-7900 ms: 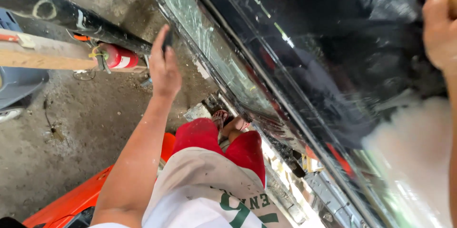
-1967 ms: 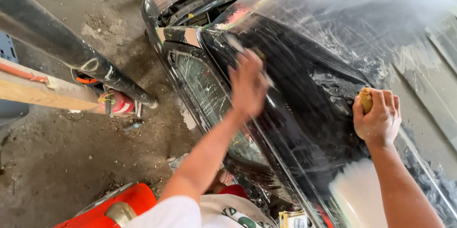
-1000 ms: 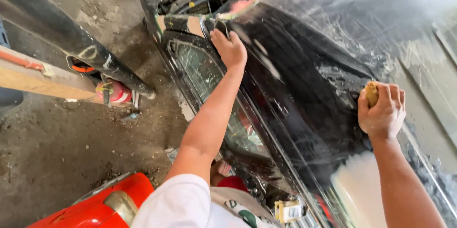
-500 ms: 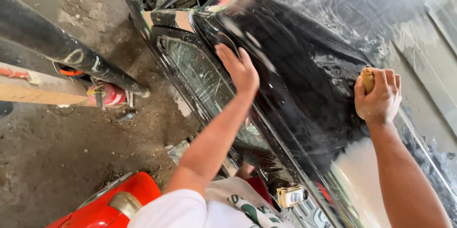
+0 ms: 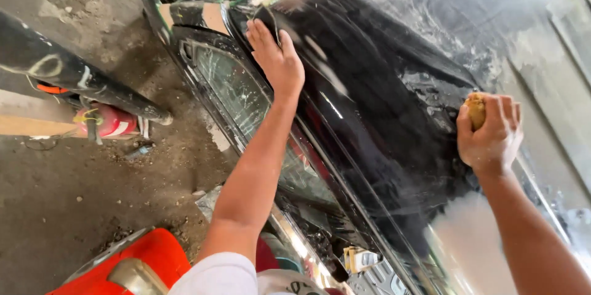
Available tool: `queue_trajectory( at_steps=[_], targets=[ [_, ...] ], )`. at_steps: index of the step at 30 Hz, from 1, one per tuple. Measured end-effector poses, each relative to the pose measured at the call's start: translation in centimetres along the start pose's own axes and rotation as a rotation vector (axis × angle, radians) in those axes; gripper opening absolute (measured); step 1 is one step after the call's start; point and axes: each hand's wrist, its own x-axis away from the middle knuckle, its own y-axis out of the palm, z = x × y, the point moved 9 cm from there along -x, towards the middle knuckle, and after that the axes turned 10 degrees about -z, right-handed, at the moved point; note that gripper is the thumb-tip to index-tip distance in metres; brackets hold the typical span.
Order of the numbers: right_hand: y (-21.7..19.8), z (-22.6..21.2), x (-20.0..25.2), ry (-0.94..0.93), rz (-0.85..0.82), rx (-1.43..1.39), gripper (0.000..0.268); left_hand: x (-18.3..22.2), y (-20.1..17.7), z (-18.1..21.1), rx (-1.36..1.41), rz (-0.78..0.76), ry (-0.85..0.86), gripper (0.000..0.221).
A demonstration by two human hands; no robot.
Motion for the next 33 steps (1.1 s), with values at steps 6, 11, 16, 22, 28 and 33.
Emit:
queue_trajectory(
  at_steps=[6,11,16,22,28,33],
  targets=[
    [-0.3,-0.5,-0.3,-0.174,0.08,-0.013,0.014,26.0,5.9,8.2,-0.152,-0.193,0.302,0.068],
    [-0.8,-0.7,0.2,-0.193,0.057,-0.056,0.018,24.0,6.5,4.6,-0.115,-0.069,0.312,0.064],
    [-1.1,-0.4,-0.3,-0.152,0.063,-0.042,0.021,24.1,4.5,7.8,0.028,0.075,0.384,0.059],
    [0.1,0.4,-0.6,0.006,-0.084,-0.054,0.027,23.8,6.8,6.1,-0.197,-0.09,0.207,0.063],
    [0.8,0.7,-1.6,0.052,-0.145,-0.054,0.029,-2.4,1.4,-1.5,-0.307,0.176,0.18,0.066],
    [-0.1,0.0,-1.2,-0.073,-0.033,-0.039,0.022,15.4,3.5,7.2,-0.35,0.23,0.39,0.056]
  ],
)
